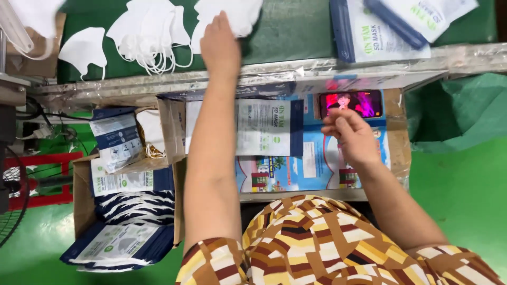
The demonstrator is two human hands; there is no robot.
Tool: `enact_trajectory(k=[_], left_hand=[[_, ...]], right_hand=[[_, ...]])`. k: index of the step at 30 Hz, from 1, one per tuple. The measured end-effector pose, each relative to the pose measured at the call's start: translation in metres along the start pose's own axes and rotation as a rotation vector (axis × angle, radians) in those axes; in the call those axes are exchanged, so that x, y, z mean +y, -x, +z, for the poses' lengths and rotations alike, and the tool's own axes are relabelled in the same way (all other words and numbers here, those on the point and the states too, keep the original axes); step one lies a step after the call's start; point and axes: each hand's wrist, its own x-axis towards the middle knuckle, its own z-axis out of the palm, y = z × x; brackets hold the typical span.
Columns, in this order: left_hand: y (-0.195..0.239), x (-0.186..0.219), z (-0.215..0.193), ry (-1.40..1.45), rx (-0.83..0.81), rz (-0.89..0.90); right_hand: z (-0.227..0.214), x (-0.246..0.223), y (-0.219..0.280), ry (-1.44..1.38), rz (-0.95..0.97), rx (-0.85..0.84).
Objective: The recorder is taking individual white 3D masks from a conveyor belt/stack and placing them into blue-and-white individual plastic wrappers.
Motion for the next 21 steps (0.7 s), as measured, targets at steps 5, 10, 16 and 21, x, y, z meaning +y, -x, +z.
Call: enact_trajectory(k=[5,10,16,21], left_hand=[[0.043,0.031,-0.099,0.821,-0.295,-0.078],[0.172,0.063,-0.088,1.412,-0.701,-0.263],[0.231,0.075,-0.093,1.736,-0.445,-0.178],[0.230,0.072,-0.104,0.624,-0.708,0.470]], right_hand=[[-0.004,-0.022,0.004,0.267,-0.162,-0.029],[0.059,-0.077,0.011,0.055,-0.295,-0.173],[0.013,0.012,0.020,0.769,0.021,-0.054],[0.058,0.006,0.029,0.940,-0.757,-0.243]])
